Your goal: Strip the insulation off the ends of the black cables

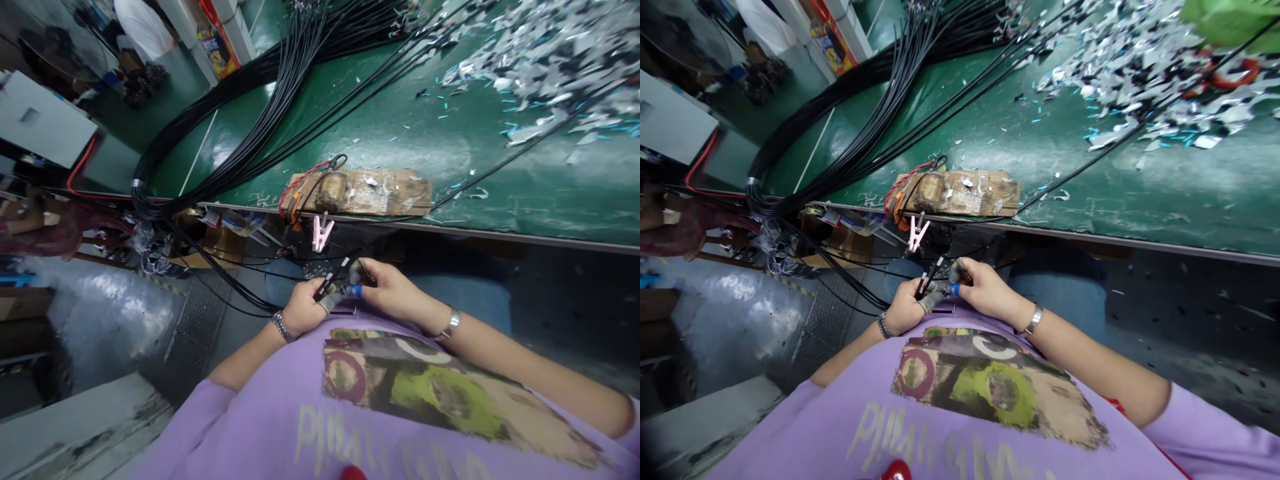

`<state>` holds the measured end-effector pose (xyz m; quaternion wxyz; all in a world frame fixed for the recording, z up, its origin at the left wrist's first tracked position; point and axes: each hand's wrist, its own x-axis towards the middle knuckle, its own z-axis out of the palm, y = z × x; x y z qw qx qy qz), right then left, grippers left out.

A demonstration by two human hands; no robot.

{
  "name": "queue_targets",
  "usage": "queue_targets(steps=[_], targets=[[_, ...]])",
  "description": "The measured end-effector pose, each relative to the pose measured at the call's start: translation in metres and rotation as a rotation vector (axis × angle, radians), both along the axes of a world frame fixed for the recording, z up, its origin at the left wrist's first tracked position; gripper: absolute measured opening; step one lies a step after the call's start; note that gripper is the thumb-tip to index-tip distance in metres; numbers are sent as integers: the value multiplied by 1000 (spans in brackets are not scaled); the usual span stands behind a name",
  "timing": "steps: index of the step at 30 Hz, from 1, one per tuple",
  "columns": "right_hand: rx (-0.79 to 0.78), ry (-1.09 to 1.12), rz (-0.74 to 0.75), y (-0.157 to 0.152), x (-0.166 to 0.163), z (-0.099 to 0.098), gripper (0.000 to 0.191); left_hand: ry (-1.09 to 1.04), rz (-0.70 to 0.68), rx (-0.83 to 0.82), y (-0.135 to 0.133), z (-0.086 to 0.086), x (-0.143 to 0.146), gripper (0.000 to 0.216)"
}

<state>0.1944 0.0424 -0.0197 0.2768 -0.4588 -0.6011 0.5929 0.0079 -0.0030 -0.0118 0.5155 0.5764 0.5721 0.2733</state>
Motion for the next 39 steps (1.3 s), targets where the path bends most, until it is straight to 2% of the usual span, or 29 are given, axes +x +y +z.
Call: queue_targets(steps=[4, 5, 7, 9, 12, 16, 20, 24, 26, 31, 34, 39], targets=[[21, -140, -312, 12, 24, -3, 13, 15, 102, -9, -2, 1, -7, 35], [15, -130, -328, 13, 28, -2, 15, 14, 116, -12, -2, 2, -9, 35], [4, -43, -251, 13, 28, 0, 17, 6, 133, -9, -4, 3, -10, 35], [31, 17, -112, 10, 21, 3, 16, -3, 149, -8, -4, 4, -9, 34], [84, 9, 29, 4, 4, 7, 15, -7, 156, -7, -4, 5, -7, 32], [139, -77, 89, -4, -13, 8, 10, 2, 124, 14, -3, 5, -5, 29], [156, -48, 67, -5, -16, 7, 9, -6, 110, 26, -1, 4, -5, 29], [13, 93, -173, 5, -6, 1, 8, -13, 130, 26, -2, 3, -6, 32], [-111, 130, -214, 8, -2, 0, 14, -19, 113, 32, -2, 3, -6, 32], [-479, 186, 27, 5, -11, 8, 29, -15, 59, 54, -3, 2, -5, 28], [-542, 204, 65, 4, -18, 11, 34, -8, 74, 39, -5, 2, -5, 29], [-593, 249, 44, 4, -23, 11, 34, 15, 64, 43, -5, 1, -7, 30]])
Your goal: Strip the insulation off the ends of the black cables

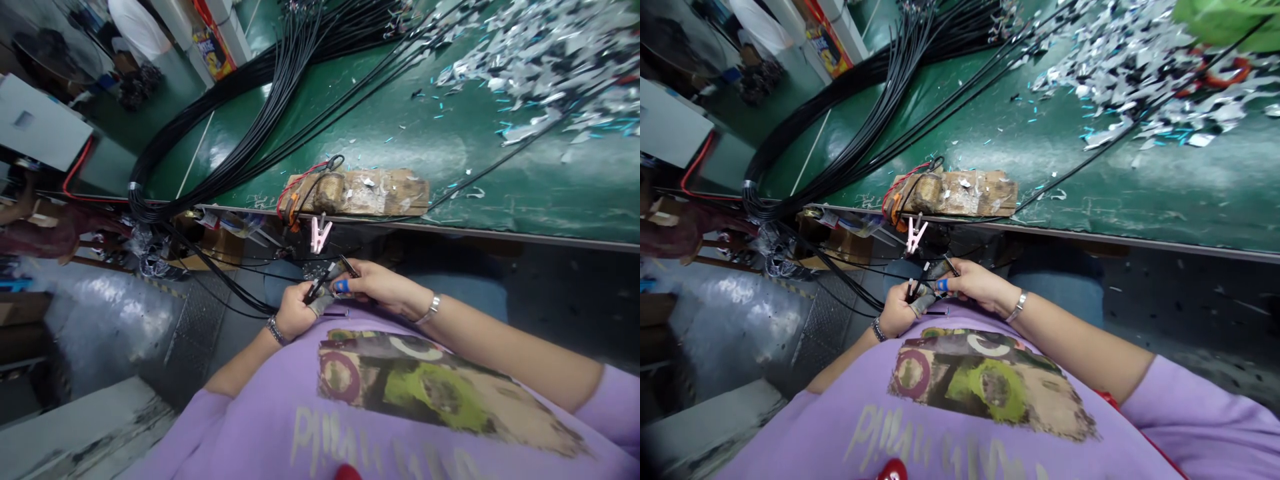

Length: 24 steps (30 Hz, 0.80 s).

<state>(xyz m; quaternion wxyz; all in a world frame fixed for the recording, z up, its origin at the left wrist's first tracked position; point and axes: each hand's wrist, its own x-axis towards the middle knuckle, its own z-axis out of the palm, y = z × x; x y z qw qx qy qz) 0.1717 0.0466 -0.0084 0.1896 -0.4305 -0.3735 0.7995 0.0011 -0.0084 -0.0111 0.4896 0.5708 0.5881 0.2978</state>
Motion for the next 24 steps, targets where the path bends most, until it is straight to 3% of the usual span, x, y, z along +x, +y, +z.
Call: queue_targets(steps=[12, 24], targets=[[-66, 110, -47, -8, 1, -6, 33, 72, -31, 140, 0, 3, 1, 27], [342, -15, 29, -2, 2, -8, 19, 114, -40, 161, 1, 2, 0, 24]])
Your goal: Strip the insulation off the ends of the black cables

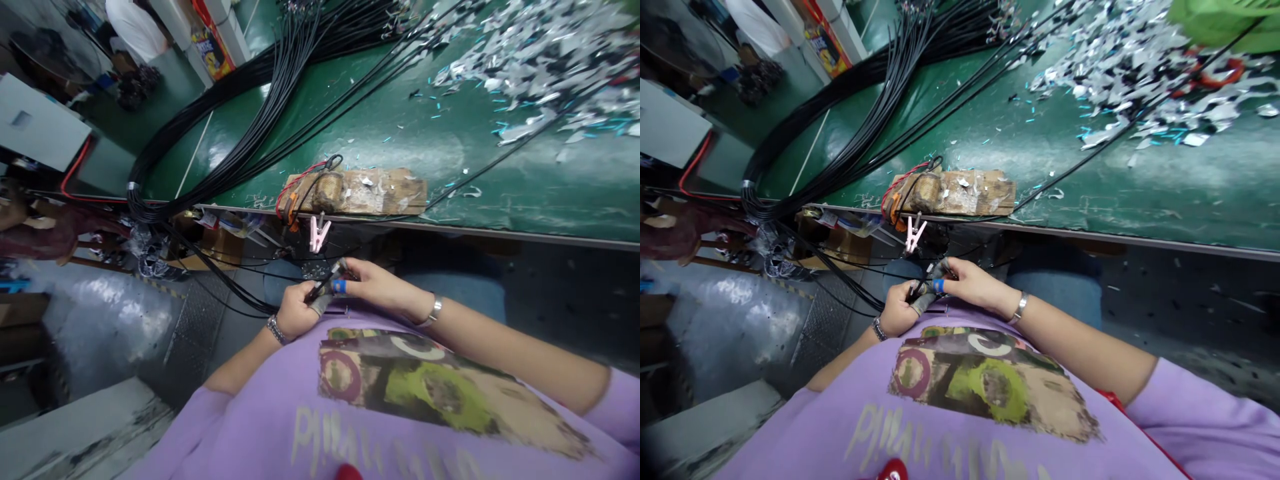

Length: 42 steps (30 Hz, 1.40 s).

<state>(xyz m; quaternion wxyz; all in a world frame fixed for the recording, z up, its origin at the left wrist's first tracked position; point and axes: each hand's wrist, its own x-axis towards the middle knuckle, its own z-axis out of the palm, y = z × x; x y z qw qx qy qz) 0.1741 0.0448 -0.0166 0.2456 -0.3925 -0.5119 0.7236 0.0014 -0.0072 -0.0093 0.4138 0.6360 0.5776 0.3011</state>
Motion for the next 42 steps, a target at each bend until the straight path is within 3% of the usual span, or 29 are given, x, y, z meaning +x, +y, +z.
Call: queue_targets(steps=[4, 6, 9, 14, 22, 28, 33, 37, 42], targets=[[242, -61, -4, -2, 0, 4, 14, -34, 15, -63, 3, 0, 1, 24], [283, -3, 17, -5, 2, 9, 13, -81, 54, -154, 5, 0, 2, 26], [138, 127, 35, -9, 4, 14, 24, -169, 175, -325, 9, 1, 3, 33], [-95, -5, -229, -8, 4, 8, 38, -264, 223, -412, 9, 5, 6, 40], [-337, 31, -140, -10, -4, -1, 46, -272, 213, -368, 7, 7, 8, 43], [-402, 64, -113, -10, -3, -3, 46, -295, 203, -360, 6, 10, 8, 43], [-341, 56, -172, -11, -2, -3, 40, -303, 194, -361, 7, 8, 8, 43], [-136, 92, -252, -11, -1, -2, 35, -299, 186, -384, 7, 9, 7, 44], [56, 78, -196, -10, 0, -6, 31, -292, 171, -397, 6, 9, 6, 43]])
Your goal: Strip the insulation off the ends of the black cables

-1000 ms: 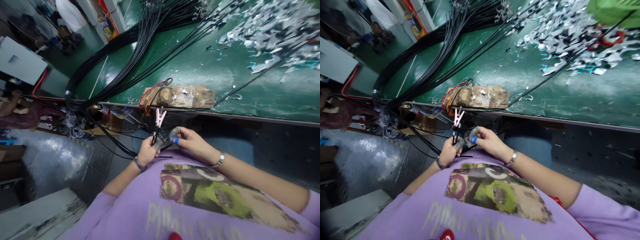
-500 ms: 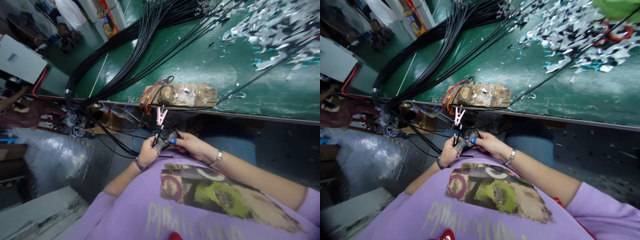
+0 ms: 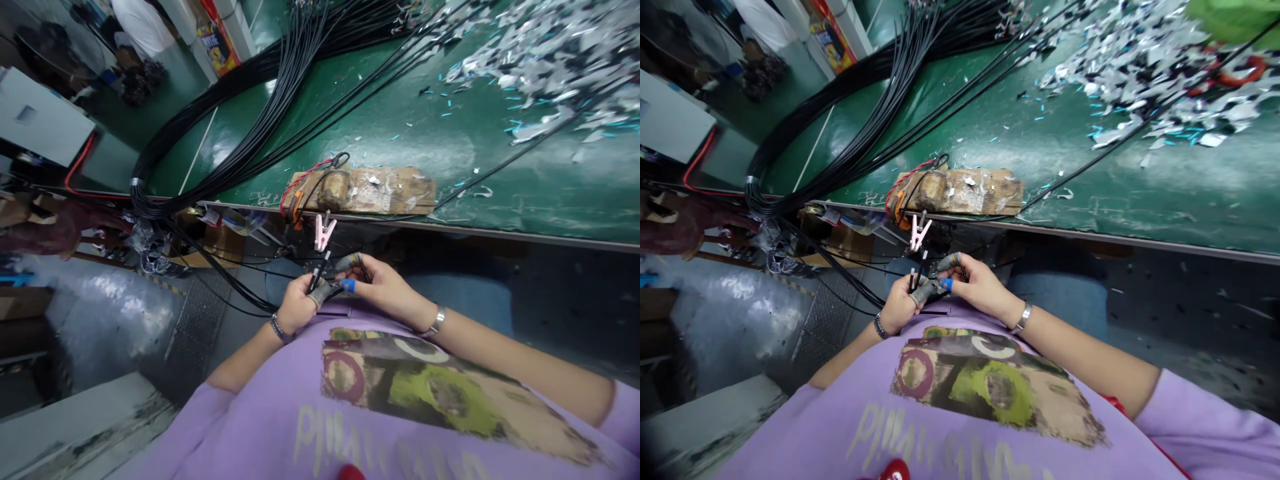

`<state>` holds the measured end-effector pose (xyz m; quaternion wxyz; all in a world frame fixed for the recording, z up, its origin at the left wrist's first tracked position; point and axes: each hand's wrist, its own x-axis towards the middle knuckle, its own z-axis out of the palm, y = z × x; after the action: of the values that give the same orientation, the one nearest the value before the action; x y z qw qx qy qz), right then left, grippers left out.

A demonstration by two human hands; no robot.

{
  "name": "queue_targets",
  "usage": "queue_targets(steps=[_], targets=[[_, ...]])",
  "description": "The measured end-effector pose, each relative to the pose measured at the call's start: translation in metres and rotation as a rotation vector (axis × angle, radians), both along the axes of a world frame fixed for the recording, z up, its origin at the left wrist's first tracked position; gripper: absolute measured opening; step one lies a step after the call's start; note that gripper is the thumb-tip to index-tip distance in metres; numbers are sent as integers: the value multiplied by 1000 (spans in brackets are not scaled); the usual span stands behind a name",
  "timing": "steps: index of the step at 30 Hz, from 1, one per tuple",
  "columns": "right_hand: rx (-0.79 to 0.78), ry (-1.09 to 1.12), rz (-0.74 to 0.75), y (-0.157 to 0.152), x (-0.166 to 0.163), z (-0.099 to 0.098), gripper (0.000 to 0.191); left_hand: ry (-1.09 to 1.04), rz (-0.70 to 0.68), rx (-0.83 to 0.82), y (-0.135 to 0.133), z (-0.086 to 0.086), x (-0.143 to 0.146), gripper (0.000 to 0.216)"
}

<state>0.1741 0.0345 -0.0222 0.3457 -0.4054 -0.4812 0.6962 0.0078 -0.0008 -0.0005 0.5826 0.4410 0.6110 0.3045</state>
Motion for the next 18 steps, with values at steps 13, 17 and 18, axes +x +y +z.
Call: queue_targets(steps=[13, 17, 18], targets=[[41, -63, 41, 3, -5, -1, 18, -1, -109, -20, 1, -4, 1, 39], [-146, -23, -101, 4, -1, 2, 28, 11, -85, -35, 1, -4, -1, 41], [-155, -25, -113, 4, -1, 4, 28, 11, -85, -33, 1, -4, -1, 41]])
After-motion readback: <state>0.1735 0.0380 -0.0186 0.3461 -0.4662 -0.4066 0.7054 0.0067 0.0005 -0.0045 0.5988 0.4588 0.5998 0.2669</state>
